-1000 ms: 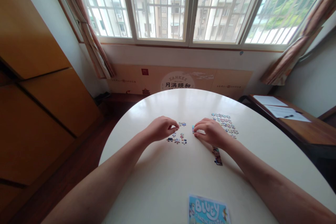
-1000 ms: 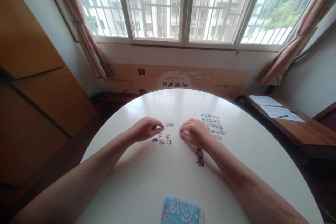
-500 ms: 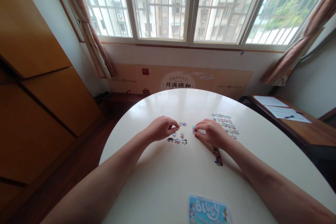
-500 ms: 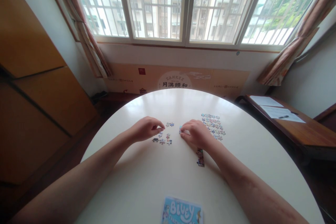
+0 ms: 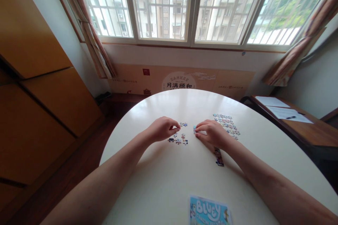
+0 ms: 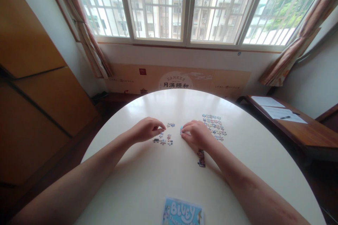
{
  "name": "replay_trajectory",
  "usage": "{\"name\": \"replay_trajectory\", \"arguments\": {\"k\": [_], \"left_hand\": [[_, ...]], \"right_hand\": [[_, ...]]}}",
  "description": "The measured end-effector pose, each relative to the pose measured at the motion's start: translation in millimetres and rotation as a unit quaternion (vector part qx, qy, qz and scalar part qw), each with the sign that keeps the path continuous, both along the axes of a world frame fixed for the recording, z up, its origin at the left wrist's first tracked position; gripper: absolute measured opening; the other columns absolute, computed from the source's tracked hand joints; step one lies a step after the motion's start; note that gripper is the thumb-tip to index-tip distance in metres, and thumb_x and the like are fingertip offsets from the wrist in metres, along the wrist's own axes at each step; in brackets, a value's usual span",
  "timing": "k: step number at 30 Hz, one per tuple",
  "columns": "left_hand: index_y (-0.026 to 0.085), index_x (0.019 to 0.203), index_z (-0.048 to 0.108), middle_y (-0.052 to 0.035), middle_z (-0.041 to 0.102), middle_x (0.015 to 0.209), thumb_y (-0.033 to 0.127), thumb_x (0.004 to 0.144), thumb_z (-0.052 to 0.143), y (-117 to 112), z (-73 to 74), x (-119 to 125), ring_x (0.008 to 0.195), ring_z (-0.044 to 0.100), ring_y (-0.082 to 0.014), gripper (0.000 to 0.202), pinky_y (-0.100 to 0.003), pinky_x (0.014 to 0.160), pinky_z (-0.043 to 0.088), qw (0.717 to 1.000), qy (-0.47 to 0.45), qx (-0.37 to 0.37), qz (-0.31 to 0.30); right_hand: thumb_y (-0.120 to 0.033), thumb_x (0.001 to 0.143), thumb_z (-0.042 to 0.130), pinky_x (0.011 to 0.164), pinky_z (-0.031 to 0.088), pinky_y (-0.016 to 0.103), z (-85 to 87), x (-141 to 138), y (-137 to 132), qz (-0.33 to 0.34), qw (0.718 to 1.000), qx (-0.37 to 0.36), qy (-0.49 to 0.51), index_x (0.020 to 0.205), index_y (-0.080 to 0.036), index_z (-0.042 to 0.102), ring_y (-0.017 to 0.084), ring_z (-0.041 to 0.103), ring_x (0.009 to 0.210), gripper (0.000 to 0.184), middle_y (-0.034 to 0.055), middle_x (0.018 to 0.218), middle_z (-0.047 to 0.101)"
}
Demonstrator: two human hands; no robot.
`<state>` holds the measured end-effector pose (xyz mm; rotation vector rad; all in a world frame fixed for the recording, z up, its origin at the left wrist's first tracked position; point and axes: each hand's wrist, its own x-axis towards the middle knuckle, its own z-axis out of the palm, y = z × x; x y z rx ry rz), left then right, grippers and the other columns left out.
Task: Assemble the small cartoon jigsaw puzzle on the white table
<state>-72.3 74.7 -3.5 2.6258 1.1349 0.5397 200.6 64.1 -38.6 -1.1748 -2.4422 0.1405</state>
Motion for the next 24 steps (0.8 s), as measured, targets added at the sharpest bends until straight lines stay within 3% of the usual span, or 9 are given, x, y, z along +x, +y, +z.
{"name": "replay_trajectory", "arguments": {"k": [12, 17, 24], "left_hand": [[0.021, 0.091, 0.081, -0.0002, 0.069, 0.067, 0.020, 0.087, 0.062, 0, 2.1, 0, 0.059, 0.057, -0.0120, 0.019, -0.023, 0.060, 0.039, 1.000, 0.002, 0.004, 0.002], [0.021, 0.092, 0.080, -0.0004, 0.069, 0.068, 0.019, 0.087, 0.063, 0, 2.7, 0, 0.060, 0.057, -0.0119, 0.018, -0.023, 0.061, 0.040, 1.000, -0.006, 0.001, 0.007], [0.021, 0.091, 0.080, -0.0004, 0.068, 0.066, 0.022, 0.088, 0.063, 3, -0.8, -2, 0.059, 0.057, -0.0117, 0.018, -0.023, 0.060, 0.040, 1.000, -0.013, 0.006, 0.012]], "right_hand": [[-0.022, 0.089, 0.066, 0.088, 0.047, 0.043, -1.3, -3, -4, 0.002, 0.998, 0.062, -0.022, 0.093, -0.026, 0.078, 0.026, 0.067, 0.097, 0.014, 0.0027, 0.104, 0.078], [-0.003, 0.082, 0.057, 0.089, 0.048, 0.043, -2.5, 4, -1, -0.045, 0.991, 0.114, 0.045, 0.104, -0.024, 0.076, 0.025, 0.067, 0.099, 0.036, 0.0032, 0.107, 0.077], [0.001, 0.078, 0.055, 0.095, 0.046, 0.048, -8.9, 7, 2, -0.015, 0.991, 0.133, 0.006, 0.088, -0.027, 0.078, 0.027, 0.065, 0.103, 0.038, 0.0021, 0.109, 0.076]]}}
